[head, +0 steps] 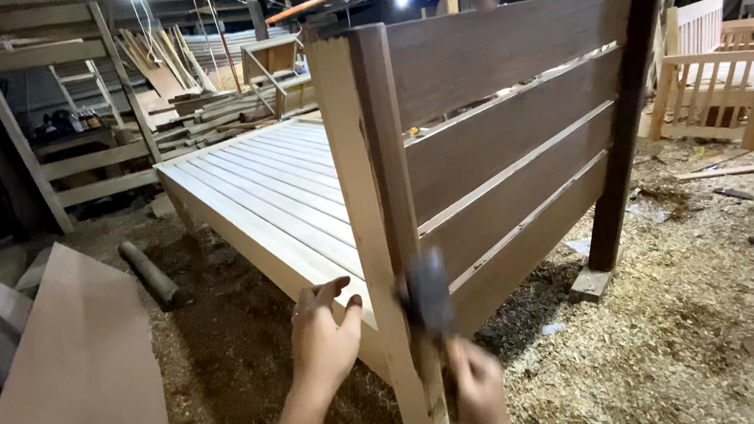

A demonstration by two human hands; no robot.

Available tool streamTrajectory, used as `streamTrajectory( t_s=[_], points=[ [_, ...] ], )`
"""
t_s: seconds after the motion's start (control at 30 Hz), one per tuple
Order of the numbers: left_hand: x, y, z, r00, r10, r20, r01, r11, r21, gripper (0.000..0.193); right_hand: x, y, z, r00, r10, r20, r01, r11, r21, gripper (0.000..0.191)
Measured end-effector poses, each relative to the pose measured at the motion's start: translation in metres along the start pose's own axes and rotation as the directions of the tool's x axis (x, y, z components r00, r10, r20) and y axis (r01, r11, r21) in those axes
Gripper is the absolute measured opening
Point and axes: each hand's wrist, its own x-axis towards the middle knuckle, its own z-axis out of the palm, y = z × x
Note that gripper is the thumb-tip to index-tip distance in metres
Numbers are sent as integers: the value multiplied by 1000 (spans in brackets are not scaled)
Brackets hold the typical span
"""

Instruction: The person applies brown wood stain with a brush to the legs and side rails of a slatted wooden bed frame, dipping the brush into a stain can resting on the slats and brushing the vertical posts and edges, working around the furniture on the sawdust-covered workshop floor.

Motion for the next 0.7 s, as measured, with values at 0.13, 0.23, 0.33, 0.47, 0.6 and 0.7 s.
streamTrajectory(
  t_s=[0.13,0.23,0.33,0.47,0.6,0.7],
  points=[
    [14,20,-16,992,-114,59,113,993,23,39,177,-105,13,982,-189,8,188,971,-146,41],
    [23,28,-27,989,-131,70,131,991,6,39,253,-163,22,998,-62,-1,60,967,248,28],
    [21,23,-26,999,-33,6,33,998,-46,37,245,-174,13,998,66,16,-67,980,187,33],
    [12,3,-8,998,47,-35,-48,998,-34,36,145,-125,-2,995,-93,23,93,995,30,31],
    [-7,-21,11,1000,-20,14,19,1000,9,36,24,-48,-11,997,82,-11,-83,972,-221,28],
    [-15,-34,21,998,-52,38,53,999,-12,36,-64,8,-16,829,560,-2,-552,816,-170,32]
  ],
)
